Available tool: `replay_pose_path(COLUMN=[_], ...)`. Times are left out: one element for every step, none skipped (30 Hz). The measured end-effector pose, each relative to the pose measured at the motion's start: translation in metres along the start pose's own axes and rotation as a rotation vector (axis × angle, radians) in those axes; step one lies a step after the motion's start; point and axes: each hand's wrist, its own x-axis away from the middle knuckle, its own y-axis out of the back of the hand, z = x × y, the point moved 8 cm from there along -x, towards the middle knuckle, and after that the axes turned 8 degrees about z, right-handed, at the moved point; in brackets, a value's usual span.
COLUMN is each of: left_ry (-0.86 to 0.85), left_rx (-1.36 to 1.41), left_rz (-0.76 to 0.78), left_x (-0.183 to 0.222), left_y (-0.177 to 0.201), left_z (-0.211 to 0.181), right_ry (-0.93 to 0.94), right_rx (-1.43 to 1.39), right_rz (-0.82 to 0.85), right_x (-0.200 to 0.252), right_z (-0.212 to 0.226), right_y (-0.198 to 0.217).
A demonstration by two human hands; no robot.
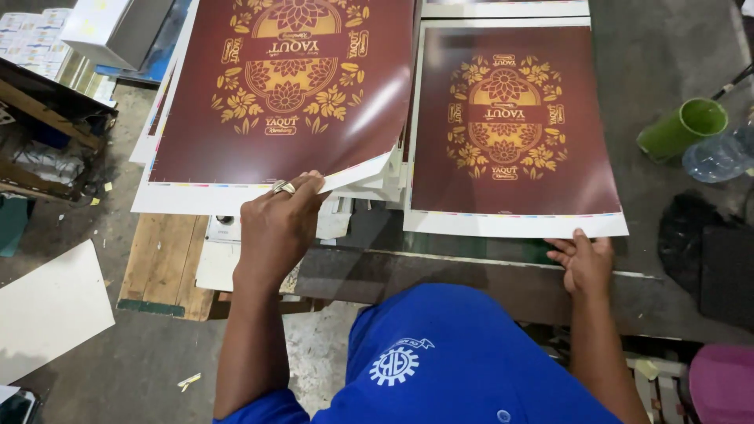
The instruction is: Sorting and stacking printed cardboard sheets on a workbench in a print shop.
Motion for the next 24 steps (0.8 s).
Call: replay_pose_path(left_ry=[0.0, 0.017, 0.035, 0.035, -0.007, -0.047, -0.045, -0.093, -0.142, -0.146, -0.205, -0.268, -0.276, -0.276, -0.276, -0.281, -0.272, -0.264, -0.27, -0.298, -0.326, -0.332, -0.366, -0.399], left_rx=[0.0, -0.006, -0.011, -0.011, -0.014, -0.018, -0.021, 0.04, 0.101, 0.101, 0.149, 0.199, 0.201, 0.196, 0.191, 0.192, 0.189, 0.186, 0.186, 0.2, 0.213, 0.214, 0.259, 0.303], left_rz=[-0.005, -0.027, -0.048, -0.053, -0.112, -0.173, -0.18, -0.198, -0.216, -0.214, -0.213, -0.214, -0.215, -0.158, -0.101, -0.101, -0.058, -0.016, -0.017, 0.011, 0.039, 0.039, 0.071, 0.102], left_x=[-0.001, -0.001, -0.001, 0.0, 0.002, 0.005, 0.007, 0.01, 0.013, 0.011, 0.011, 0.009, 0.007, 0.006, 0.005, 0.005, 0.004, 0.003, 0.006, 0.008, 0.01, 0.013, 0.015, 0.018], left_y=[0.002, 0.006, 0.009, 0.012, 0.019, 0.027, 0.025, 0.025, 0.025, 0.021, 0.018, 0.015, 0.007, -0.005, -0.017, -0.025, -0.036, -0.047, -0.047, -0.048, -0.05, -0.04, -0.032, -0.024], left_z=[0.0, 0.001, 0.002, -0.001, -0.007, -0.013, -0.017, -0.024, -0.032, -0.043, -0.058, -0.072, -0.085, -0.098, -0.112, -0.125, -0.138, -0.151, -0.155, -0.162, -0.169, -0.17, -0.172, -0.175], right_ry=[0.005, -0.059, -0.124, -0.12, -0.159, -0.195, -0.19, -0.209, -0.228, -0.228, -0.19, -0.147, -0.143, -0.103, -0.062, -0.06, -0.003, 0.055, 0.059, 0.027, -0.006, -0.002, -0.03, -0.058], right_rx=[0.001, -0.043, -0.086, -0.085, -0.031, 0.022, 0.023, 0.035, 0.046, 0.043, 0.013, -0.018, -0.021, 0.047, 0.116, 0.114, 0.089, 0.064, 0.062, -0.103, -0.27, -0.272, -0.337, -0.401], right_rz=[0.002, 0.029, 0.057, 0.059, 0.032, 0.007, 0.012, -0.001, -0.013, -0.016, 0.05, 0.112, 0.106, 0.175, 0.243, 0.239, 0.417, 0.595, 0.592, 0.625, 0.656, 0.651, 0.578, 0.506], right_x=[-0.004, -0.008, -0.011, -0.007, -0.003, 0.0, 0.003, 0.009, 0.014, 0.023, 0.03, 0.037, 0.047, 0.059, 0.071, 0.077, 0.086, 0.097, 0.102, 0.108, 0.114, 0.118, 0.121, 0.122], right_z=[0.001, -0.006, -0.012, -0.012, -0.015, -0.017, -0.018, -0.021, -0.025, -0.02, -0.012, -0.003, 0.018, 0.041, 0.063, 0.066, 0.072, 0.079, 0.078, 0.076, 0.076, 0.089, 0.099, 0.11], right_y=[0.003, 0.003, 0.003, 0.005, 0.009, 0.012, 0.007, 0.005, 0.003, -0.011, -0.03, -0.049, -0.074, -0.105, -0.135, -0.145, -0.169, -0.193, -0.198, -0.205, -0.212, -0.214, -0.213, -0.211])
